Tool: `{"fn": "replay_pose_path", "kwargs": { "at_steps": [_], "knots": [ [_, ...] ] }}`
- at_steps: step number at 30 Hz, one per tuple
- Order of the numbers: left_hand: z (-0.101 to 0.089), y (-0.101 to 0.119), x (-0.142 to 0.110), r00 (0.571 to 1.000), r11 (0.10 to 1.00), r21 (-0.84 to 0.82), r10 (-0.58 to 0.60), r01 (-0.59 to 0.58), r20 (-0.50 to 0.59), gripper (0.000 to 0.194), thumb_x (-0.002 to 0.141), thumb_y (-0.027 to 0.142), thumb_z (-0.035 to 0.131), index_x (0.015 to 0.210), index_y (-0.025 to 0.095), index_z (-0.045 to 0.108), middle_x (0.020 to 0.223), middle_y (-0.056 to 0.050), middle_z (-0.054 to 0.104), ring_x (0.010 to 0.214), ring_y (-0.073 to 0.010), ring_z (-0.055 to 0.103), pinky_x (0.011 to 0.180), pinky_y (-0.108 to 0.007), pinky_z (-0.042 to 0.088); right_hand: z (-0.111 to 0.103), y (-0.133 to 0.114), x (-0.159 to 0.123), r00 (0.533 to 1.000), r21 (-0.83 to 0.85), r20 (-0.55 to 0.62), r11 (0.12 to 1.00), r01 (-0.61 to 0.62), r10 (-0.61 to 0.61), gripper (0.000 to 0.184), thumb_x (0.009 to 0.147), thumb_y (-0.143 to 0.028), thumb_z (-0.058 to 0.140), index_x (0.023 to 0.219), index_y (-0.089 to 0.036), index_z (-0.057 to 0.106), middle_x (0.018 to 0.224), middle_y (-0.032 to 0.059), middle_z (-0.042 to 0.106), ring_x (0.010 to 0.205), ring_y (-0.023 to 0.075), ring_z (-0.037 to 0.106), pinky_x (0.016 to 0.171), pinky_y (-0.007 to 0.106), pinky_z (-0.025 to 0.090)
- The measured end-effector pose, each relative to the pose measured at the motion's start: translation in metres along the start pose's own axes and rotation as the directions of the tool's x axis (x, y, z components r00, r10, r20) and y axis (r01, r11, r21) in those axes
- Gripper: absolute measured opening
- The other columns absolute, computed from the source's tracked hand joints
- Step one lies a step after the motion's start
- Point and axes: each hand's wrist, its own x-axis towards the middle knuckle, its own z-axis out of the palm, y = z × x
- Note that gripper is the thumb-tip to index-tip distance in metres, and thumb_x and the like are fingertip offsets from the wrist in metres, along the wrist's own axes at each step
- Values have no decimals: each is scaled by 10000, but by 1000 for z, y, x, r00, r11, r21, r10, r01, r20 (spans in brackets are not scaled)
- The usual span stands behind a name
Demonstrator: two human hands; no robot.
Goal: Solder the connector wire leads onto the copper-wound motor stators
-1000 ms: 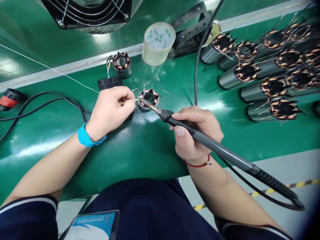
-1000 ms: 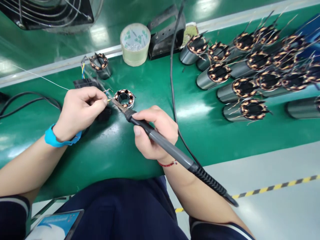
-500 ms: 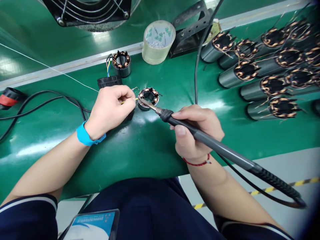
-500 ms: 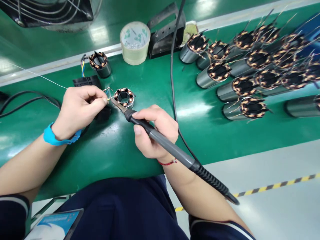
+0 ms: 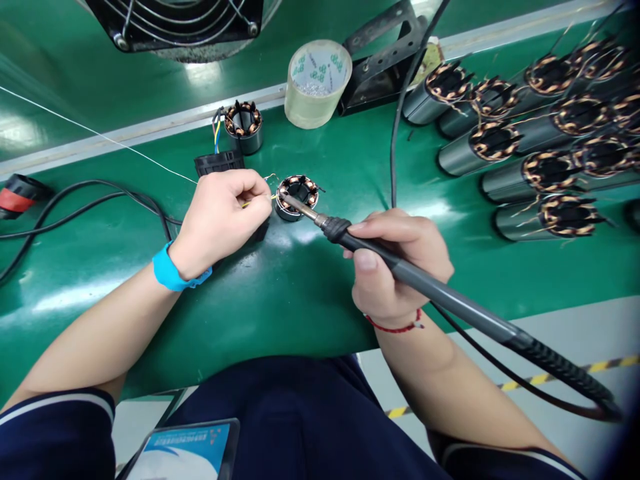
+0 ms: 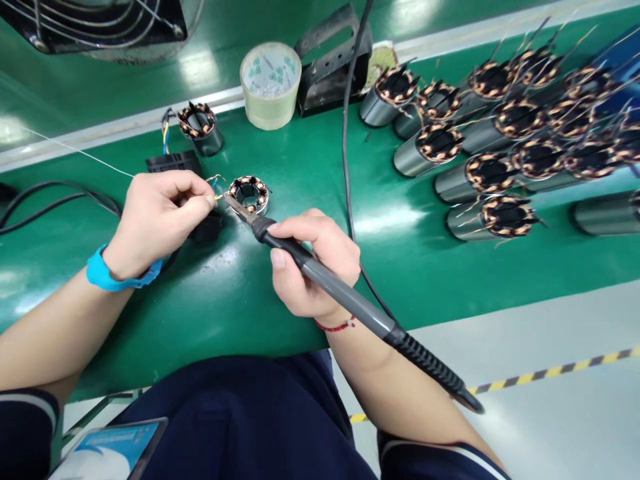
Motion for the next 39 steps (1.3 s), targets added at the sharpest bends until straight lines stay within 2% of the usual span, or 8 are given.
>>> {"fn": "replay_pose_path", "kwargs": {
  "at_steps": [11, 17, 23, 26, 29, 31, 35, 39],
  "knots": [
    [0, -1, 1, 1000, 1000, 25, -1, 1, -8, 160, 712, 88, 528, 587, 177, 572, 524, 43, 520, 478, -75, 404, 478, -243, 322, 0, 2, 1, 999, 2, -45, 1000, 8, -8, 150, 828, -299, 590, 960, -258, 647, 730, 8, 644, 514, 159, 560, 438, 329, 453],
    [0, -1, 1, 1000, 1000, 15, -8, 8, -8, 164, 711, 72, 534, 596, 182, 573, 525, 46, 507, 476, -78, 395, 465, -254, 312, 0, 0, 0, 1000, -31, -5, 999, -11, 11, 132, 852, -291, 557, 956, -281, 638, 751, 20, 661, 536, 169, 567, 442, 337, 448],
    [1, -1, 1, 1000, 1000, -4, -11, 11, -9, 166, 712, 69, 547, 592, 180, 571, 518, 54, 496, 470, -70, 376, 467, -253, 307, -1, 4, 0, 996, -85, -91, 996, -2, -5, 163, 859, -325, 587, 980, -242, 657, 783, 13, 647, 547, 146, 582, 490, 330, 492],
    [1, -1, 1, 1000, 1000, 5, -11, 11, -2, 163, 716, 70, 549, 597, 178, 576, 517, 52, 501, 472, -72, 385, 478, -253, 315, -2, 0, 7, 996, -114, 22, 990, -78, 81, 255, 880, -304, 612, 1133, -278, 622, 1022, 31, 694, 743, 183, 683, 624, 353, 572],
    [0, 0, 1, 1000, 1000, 21, -11, 11, 6, 157, 719, 77, 540, 605, 176, 583, 518, 50, 508, 475, -76, 396, 489, -252, 323, -1, -9, 22, 951, -79, 227, 978, -195, 208, 388, 921, -294, 578, 1304, -298, 511, 1311, 39, 600, 938, 193, 704, 766, 358, 601],
    [-1, 0, 0, 1000, 1000, 25, -8, 7, 7, 147, 721, 87, 533, 614, 173, 588, 524, 47, 516, 480, -78, 403, 494, -249, 325, 1, -13, 36, 912, -114, 332, 970, -215, 241, 377, 948, -279, 530, 1322, -291, 484, 1303, 34, 607, 984, 197, 696, 827, 373, 591],
    [-1, 0, -1, 1000, 1000, 25, -9, 9, 5, 127, 732, 118, 517, 638, 149, 597, 567, 32, 552, 520, -78, 440, 510, -224, 331, 11, -13, 52, 837, -249, 467, 951, -186, 286, 360, 906, -180, 512, 1258, -254, 513, 1074, 31, 699, 1025, 245, 672, 878, 434, 549],
    [0, 1, -1, 1000, 1000, 24, -19, 19, 7, 131, 733, 137, 497, 648, 138, 596, 575, 30, 556, 540, -78, 457, 527, -204, 344, 23, -6, 42, 860, -230, 388, 938, -258, 332, 458, 845, -139, 528, 1283, -262, 483, 1092, 36, 698, 1053, 237, 643, 960, 447, 493]
  ]
}}
